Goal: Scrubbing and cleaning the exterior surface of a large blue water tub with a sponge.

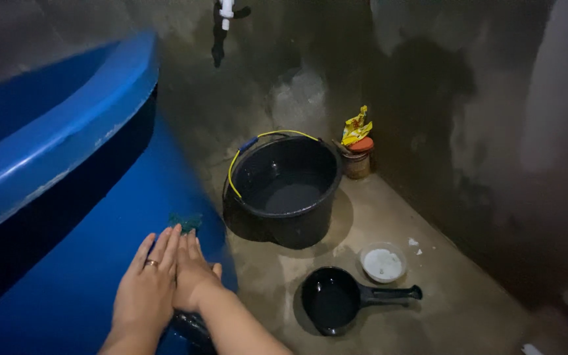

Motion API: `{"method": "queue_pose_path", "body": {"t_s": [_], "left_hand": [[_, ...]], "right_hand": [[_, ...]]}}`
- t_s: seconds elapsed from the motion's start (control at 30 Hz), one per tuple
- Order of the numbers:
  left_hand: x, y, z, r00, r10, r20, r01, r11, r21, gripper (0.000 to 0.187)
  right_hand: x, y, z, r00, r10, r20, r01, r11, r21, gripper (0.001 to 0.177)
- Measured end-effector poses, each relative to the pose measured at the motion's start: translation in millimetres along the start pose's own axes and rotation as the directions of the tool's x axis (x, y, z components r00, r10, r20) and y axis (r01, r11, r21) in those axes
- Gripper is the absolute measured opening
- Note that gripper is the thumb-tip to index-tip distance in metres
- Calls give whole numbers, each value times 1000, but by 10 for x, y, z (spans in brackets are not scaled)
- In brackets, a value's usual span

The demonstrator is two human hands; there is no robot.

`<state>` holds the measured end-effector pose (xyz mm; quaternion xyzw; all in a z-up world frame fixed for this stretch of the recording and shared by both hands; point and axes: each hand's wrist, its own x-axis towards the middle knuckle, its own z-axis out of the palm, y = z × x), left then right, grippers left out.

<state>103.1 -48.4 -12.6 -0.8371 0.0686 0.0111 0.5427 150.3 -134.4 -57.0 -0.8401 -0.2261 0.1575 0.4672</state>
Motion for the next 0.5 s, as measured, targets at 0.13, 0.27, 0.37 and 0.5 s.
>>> {"method": "queue_pose_path", "body": {"t_s": [0.13, 0.27, 0.37, 0.5], "left_hand": [[-234, -6, 112, 997, -56, -52, 53, 997, -53, 71], [-533, -253, -116, 992, -93, -89, 84, 991, -100, 73], [-560, -439, 26, 951, -186, -245, 179, 983, -51, 78], [-487, -827, -62, 862, -291, -415, 316, 949, -11, 84]], "right_hand": [[-105, -45, 176, 999, -28, -15, 29, 999, 44, 110], [-123, -150, 341, 982, -132, -134, 135, 991, 16, 107], [-142, -337, 300, 932, -252, -259, 257, 966, -16, 106], [-143, -663, -16, 812, -423, -401, 425, 901, -90, 100]]}}
